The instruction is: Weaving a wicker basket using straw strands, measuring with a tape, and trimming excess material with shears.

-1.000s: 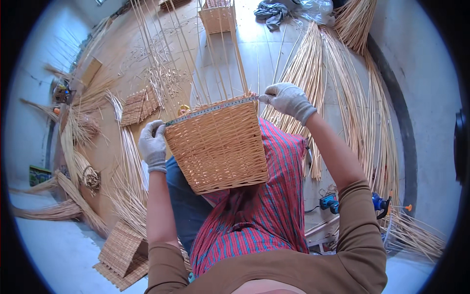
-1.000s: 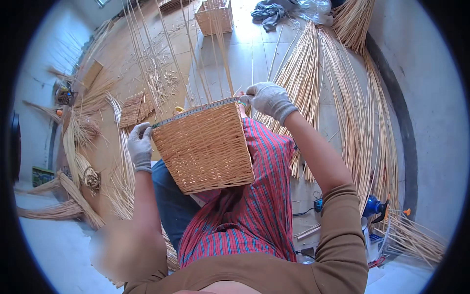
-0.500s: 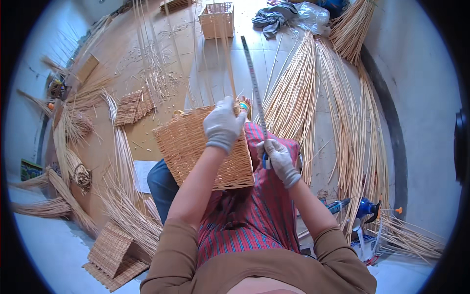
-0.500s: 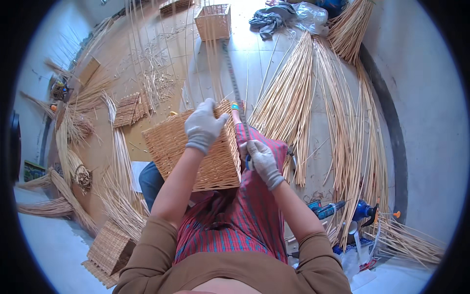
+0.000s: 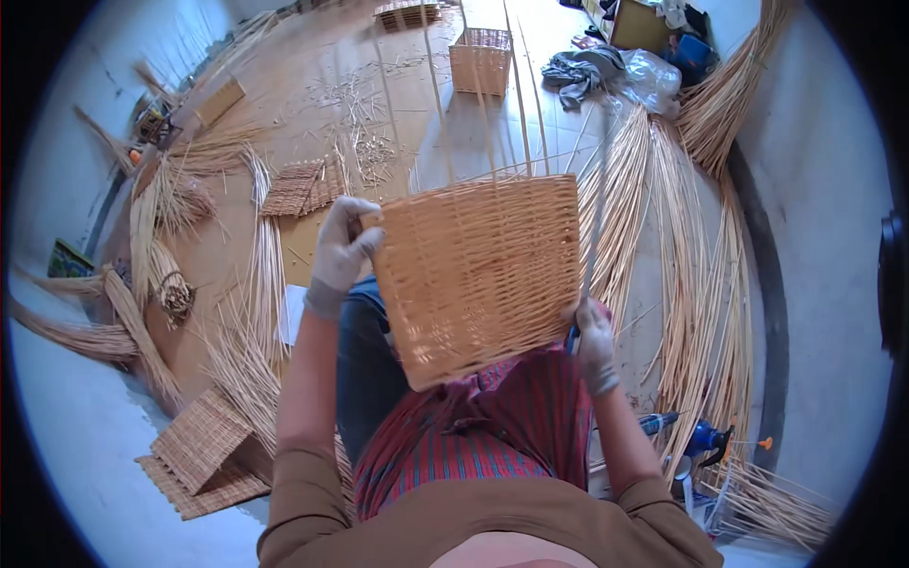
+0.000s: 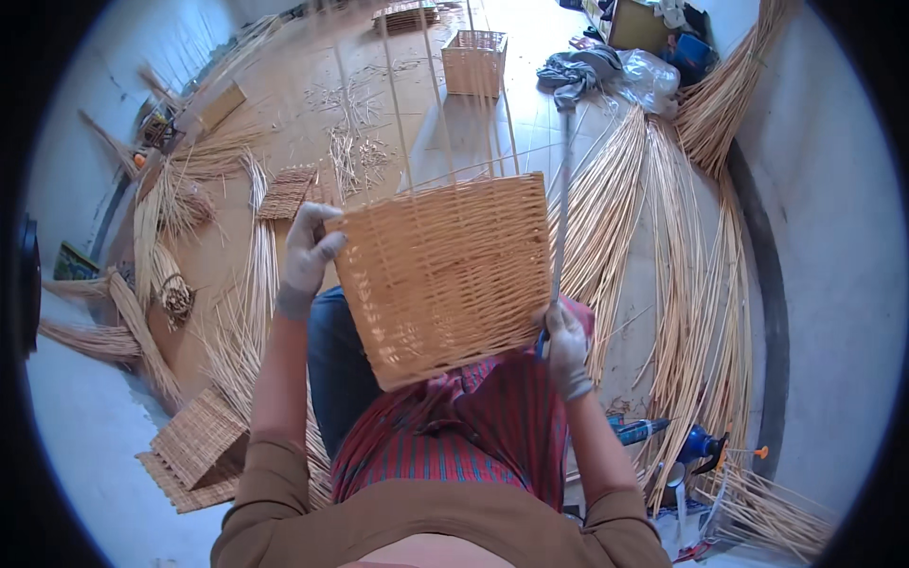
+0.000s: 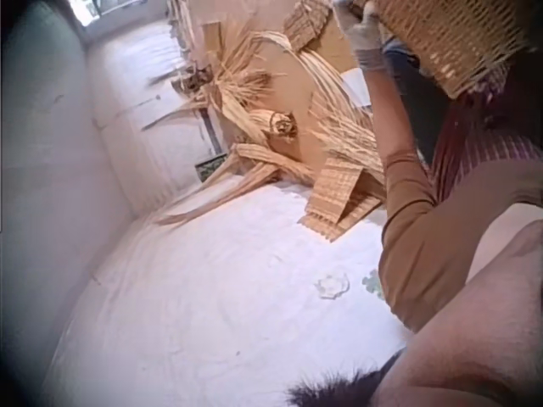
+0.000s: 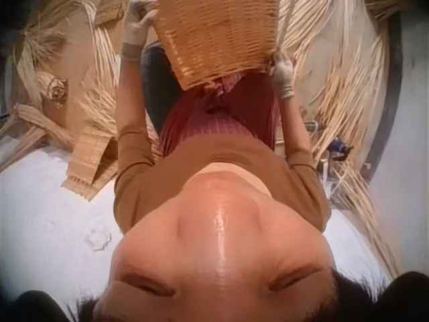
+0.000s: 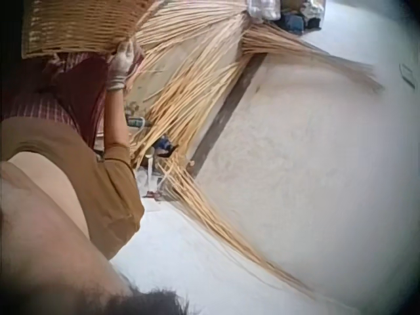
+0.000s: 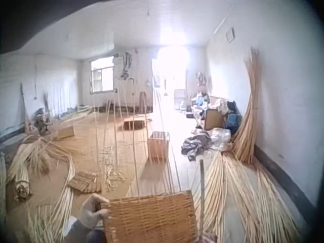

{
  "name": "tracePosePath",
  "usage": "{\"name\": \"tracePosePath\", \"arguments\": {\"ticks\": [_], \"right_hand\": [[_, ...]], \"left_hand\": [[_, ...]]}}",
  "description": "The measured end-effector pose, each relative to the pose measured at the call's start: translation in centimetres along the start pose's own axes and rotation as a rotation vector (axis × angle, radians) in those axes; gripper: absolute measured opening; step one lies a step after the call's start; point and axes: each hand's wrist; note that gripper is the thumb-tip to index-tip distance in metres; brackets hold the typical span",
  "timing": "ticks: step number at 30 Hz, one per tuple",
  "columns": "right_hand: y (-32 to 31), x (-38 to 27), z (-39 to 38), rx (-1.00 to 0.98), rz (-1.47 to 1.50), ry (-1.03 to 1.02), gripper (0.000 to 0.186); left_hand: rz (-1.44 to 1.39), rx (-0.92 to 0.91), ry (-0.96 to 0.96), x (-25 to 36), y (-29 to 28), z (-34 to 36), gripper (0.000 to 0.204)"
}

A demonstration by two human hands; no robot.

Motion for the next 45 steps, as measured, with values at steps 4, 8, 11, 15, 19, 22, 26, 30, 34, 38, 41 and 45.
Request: {"name": "tracePosePath", "arguments": {"ticks": [4, 8, 11, 15, 19, 22, 26, 30, 34, 38, 41, 45], "right_hand": [[2.5, 2.8, -4.0, -0.124, 0.016, -0.019, 0.033], [5.8, 0.1, -5.2, 0.116, -0.023, -0.006, 0.036], [6.1, 0.7, -4.8, -0.069, -0.080, -0.178, 0.034], [8.6, 0.5, -5.1, -0.196, -0.031, -0.072, 0.034], [9.7, 1.1, -5.8, -0.241, -0.043, -0.023, 0.033], [10.3, 1.6, -6.9, -0.255, -0.016, 0.065, 0.028], [8.8, 3.4, -7.5, -0.281, -0.029, 0.099, 0.030], [8.2, 3.3, -7.9, -0.241, 0.006, 0.174, 0.031], [7.9, 3.0, -7.4, -0.263, 0.002, 0.168, 0.031], [7.7, 2.3, -5.9, -0.297, 0.001, 0.061, 0.032], [8.0, 1.9, -4.9, -0.291, 0.025, 0.019, 0.031], [8.2, 1.8, -5.0, -0.275, 0.041, 0.036, 0.029]], "left_hand": [[0.302, -0.020, 0.022, -5.7, -4.5, 0.6, 0.022], [0.317, -0.006, -0.146, -5.0, -4.2, -0.1, 0.026], [0.779, 0.131, 0.017, -2.2, -2.0, -0.5, 0.029], [1.019, 0.252, 0.266, 0.9, 1.3, -0.1, 0.025], [1.136, 0.141, 0.216, 1.6, 4.6, 2.5, 0.025], [1.274, 0.118, 0.157, 0.6, 5.4, 4.7, 0.017], [1.373, 0.040, 0.111, -0.7, 5.4, 6.2, 0.025], [1.275, 0.034, 0.202, -1.8, 5.2, 5.9, 0.027], [1.318, 0.014, 0.139, -1.5, 5.4, 6.2, 0.019], [1.179, 0.233, 0.056, -1.1, 6.5, 7.2, 0.014], [1.215, 0.216, -0.159, 0.1, 7.3, 7.7, 0.012], [1.217, 0.229, -0.205, -0.1, 7.6, 8.2, 0.012]]}}
Point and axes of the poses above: each hand's wrist, its own z-axis towards the middle knuckle, its own y-axis out of the palm, x = y × z, and after that the axes turned 14 degrees about -x, right-handed
